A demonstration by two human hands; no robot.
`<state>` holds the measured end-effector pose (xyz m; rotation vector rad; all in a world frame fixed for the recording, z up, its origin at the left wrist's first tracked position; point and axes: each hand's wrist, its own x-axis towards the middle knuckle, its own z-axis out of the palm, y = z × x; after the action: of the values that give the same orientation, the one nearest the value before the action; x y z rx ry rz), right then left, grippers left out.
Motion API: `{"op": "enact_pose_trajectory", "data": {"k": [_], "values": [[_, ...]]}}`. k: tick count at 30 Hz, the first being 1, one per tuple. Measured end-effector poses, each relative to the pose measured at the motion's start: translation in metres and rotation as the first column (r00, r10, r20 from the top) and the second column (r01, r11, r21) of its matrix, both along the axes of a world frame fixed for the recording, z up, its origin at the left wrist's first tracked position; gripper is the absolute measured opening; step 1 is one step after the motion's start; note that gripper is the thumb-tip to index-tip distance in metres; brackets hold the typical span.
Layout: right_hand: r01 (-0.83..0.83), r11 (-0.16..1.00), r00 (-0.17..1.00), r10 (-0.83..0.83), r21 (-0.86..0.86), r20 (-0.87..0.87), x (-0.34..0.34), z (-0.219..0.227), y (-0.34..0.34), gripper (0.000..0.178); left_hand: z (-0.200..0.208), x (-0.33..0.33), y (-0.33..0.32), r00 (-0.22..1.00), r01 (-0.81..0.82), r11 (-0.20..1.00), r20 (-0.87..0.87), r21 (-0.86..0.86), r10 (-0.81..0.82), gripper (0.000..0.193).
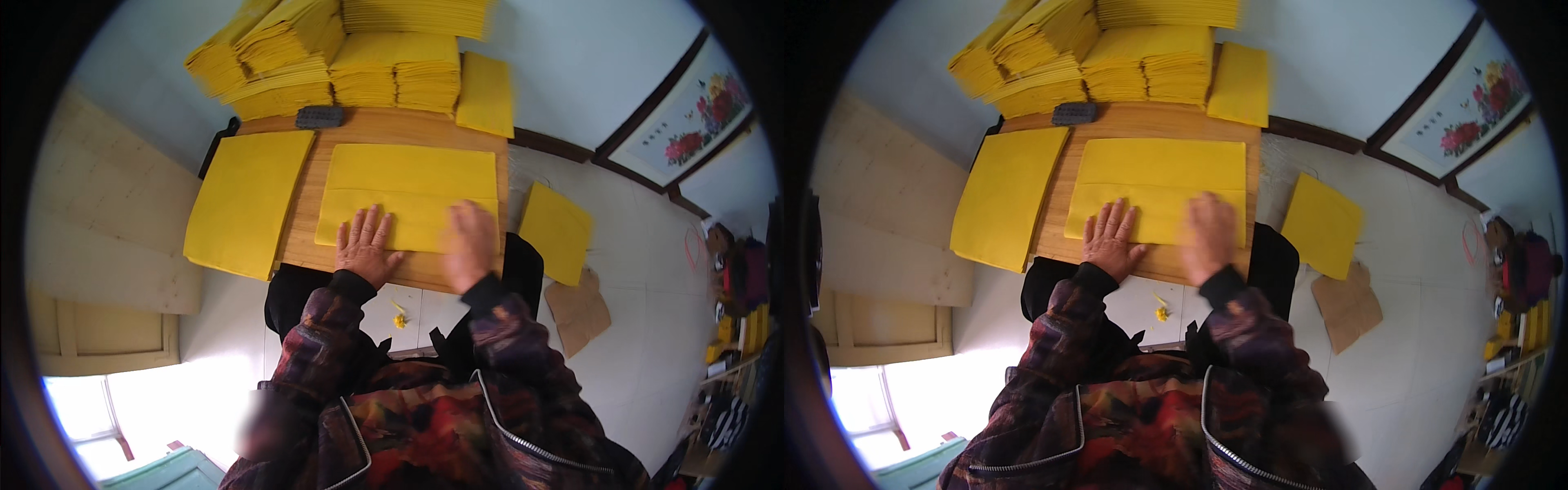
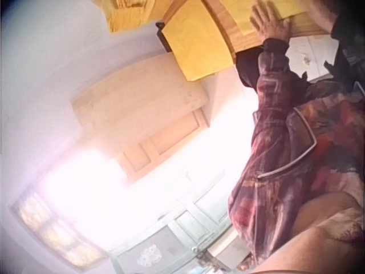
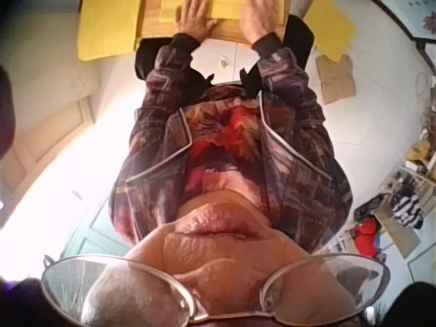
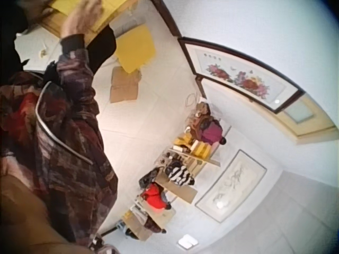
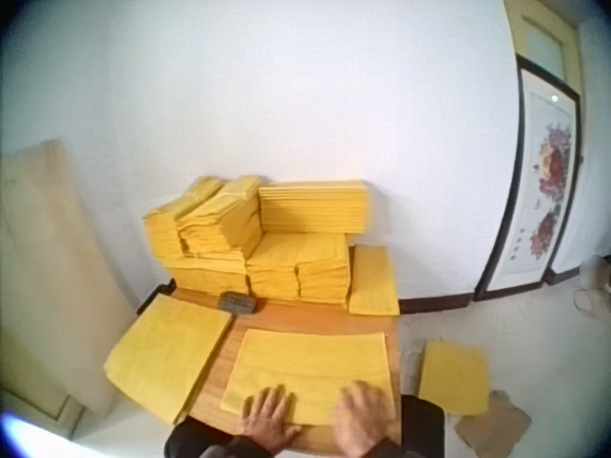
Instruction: The person folds yellow paper sheets by hand on a low wooden table. They repeatedly fold each sheet in half, crease the edges, and stack the folded pieces. The person also rolls one sheet into a tight cylinder and places it aside.
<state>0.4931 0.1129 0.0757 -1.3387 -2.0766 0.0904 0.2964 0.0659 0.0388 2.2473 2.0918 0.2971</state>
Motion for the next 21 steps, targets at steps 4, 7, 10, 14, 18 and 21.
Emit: {"op": "enact_pose_trajectory", "data": {"k": [4, 7, 10, 14, 18, 21], "values": [[-0.356, 0.921, 0.934, 0.358, -0.155, -0.021, -0.073, -0.016, -0.033, 0.072, -0.005, -0.007, 0.006, 0.994, -0.018, 0.98, -0.113, -0.199, -0.004, 0.075], [-0.327, 0.907, 0.942, 0.335, -0.266, -0.014, -0.079, -0.024, -0.029, 0.083, -0.005, -0.006, 0.009, 0.995, -0.019, 0.986, -0.1, -0.168, 0.002, 0.075], [-0.312, 0.892, 0.944, 0.331, -0.326, 0.003, -0.062, -0.03, -0.03, 0.088, -0.004, -0.001, 0.004, 0.989, -0.019, 0.99, -0.147, -0.141, -0.001, 0.071], [-0.21, 0.917, 0.954, 0.268, -0.339, 0.136, -0.029, -0.033, -0.033, 0.095, -0.002, -0.002, 0.001, 0.999, 0.03, 0.998, -0.032, 0.057, -0.029, 0.074], [-0.117, 0.936, 0.957, 0.195, -0.332, 0.213, 0.024, -0.03, -0.032, 0.096, -0.003, -0.007, -0.002, 1.0, 0.013, 0.998, -0.014, 0.067, -0.013, 0.076], [-0.028, 0.946, 0.947, 0.128, -0.323, 0.293, 0.057, -0.028, -0.031, 0.096, -0.004, -0.022, -0.007, 1.0, -0.018, 0.998, -0.018, 0.058, 0.019, 0.078]]}}
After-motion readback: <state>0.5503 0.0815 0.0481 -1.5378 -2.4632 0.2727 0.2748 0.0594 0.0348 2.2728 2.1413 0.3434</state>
